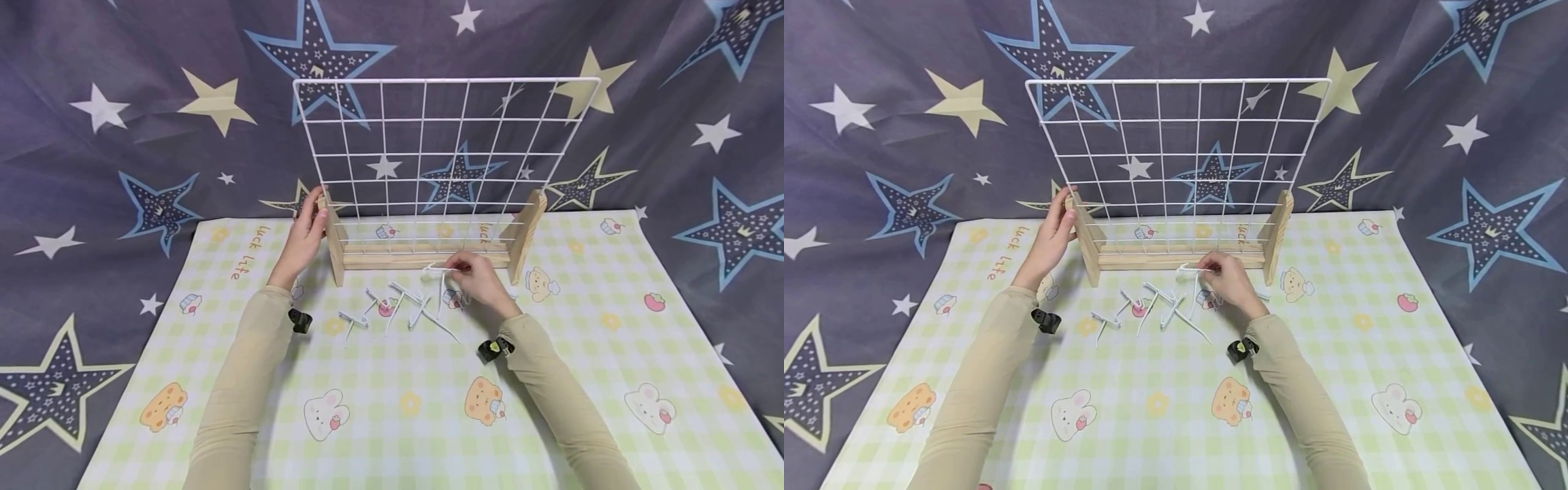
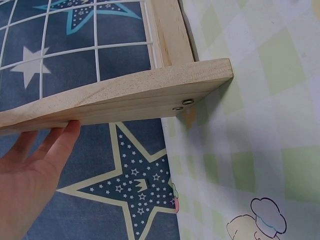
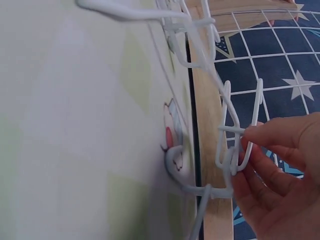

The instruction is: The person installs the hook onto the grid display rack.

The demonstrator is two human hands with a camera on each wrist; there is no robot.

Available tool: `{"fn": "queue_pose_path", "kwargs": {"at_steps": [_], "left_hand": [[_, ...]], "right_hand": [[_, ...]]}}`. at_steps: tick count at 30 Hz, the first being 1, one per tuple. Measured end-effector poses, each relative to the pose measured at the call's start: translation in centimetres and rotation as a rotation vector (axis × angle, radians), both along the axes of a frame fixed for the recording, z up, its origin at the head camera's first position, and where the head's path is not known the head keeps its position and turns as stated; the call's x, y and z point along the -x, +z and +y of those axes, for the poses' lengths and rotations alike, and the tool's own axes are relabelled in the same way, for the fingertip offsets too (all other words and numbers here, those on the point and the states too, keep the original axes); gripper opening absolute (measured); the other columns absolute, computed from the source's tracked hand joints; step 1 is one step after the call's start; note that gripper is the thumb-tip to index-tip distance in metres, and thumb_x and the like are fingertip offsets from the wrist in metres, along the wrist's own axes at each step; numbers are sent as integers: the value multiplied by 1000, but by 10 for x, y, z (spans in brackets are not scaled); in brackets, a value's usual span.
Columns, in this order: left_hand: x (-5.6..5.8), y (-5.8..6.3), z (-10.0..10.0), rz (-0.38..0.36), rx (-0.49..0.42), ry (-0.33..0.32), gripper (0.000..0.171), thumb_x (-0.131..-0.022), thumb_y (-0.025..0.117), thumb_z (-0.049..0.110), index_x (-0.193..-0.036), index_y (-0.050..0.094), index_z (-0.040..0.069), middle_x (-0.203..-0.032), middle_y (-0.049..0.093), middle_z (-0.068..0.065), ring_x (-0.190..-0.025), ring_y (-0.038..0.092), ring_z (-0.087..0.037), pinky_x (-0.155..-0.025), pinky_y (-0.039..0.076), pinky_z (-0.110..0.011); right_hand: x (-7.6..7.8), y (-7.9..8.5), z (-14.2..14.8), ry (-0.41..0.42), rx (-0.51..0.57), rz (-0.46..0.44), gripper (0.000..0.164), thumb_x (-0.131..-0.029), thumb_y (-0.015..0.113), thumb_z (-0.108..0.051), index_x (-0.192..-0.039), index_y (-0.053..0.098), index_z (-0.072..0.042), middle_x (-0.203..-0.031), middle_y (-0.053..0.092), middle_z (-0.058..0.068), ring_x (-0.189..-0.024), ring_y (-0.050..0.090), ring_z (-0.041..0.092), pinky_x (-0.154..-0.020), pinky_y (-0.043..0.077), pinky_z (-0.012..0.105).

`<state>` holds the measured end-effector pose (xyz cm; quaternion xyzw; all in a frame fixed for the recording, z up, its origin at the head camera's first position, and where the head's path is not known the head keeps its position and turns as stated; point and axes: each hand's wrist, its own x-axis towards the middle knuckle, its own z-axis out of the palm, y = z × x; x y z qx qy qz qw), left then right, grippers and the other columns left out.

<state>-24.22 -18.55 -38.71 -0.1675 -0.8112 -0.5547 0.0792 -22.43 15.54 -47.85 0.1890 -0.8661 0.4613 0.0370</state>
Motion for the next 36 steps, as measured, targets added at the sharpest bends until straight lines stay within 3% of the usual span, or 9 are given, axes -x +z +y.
{"fn": "queue_pose_path", "kwargs": {"at_steps": [15, 21, 31, 36], "left_hand": [[1, -1, -1, -1, -16, -17, 46, -105, 36, 11, -149, 26, 2, -124, 49, -30, -109, 52, -42, -94, 50, -50], [0, 0, -1, -1, -9, -16, 46, -106, 36, 11, -149, 26, 2, -124, 49, -29, -108, 52, -41, -93, 50, -50], [0, 0, -1, -14, -34, -23, 46, -105, 37, 11, -149, 26, 2, -128, 47, -32, -112, 51, -45, -95, 49, -52], [0, -1, -1, -11, -34, -26, 46, -105, 36, 11, -149, 25, 3, -129, 46, -33, -112, 51, -45, -95, 49, -52]], "right_hand": [[2, 7, 0, -39, 96, -10, 13, -82, 63, 11, -92, 67, 5, -91, 67, 17, -84, 62, 30, -81, 54, 41], [2, 12, -2, -51, 150, -20, 12, -83, 62, 11, -93, 66, 7, -92, 66, 19, -84, 61, 29, -81, 54, 37], [4, 26, -7, -86, 204, -30, 11, -84, 62, 11, -94, 66, 9, -93, 66, 22, -87, 61, 31, -83, 54, 39], [6, 30, -7, -95, 234, -36, 10, -85, 62, 10, -94, 65, 9, -92, 65, 22, -86, 61, 29, -80, 53, 28]]}}
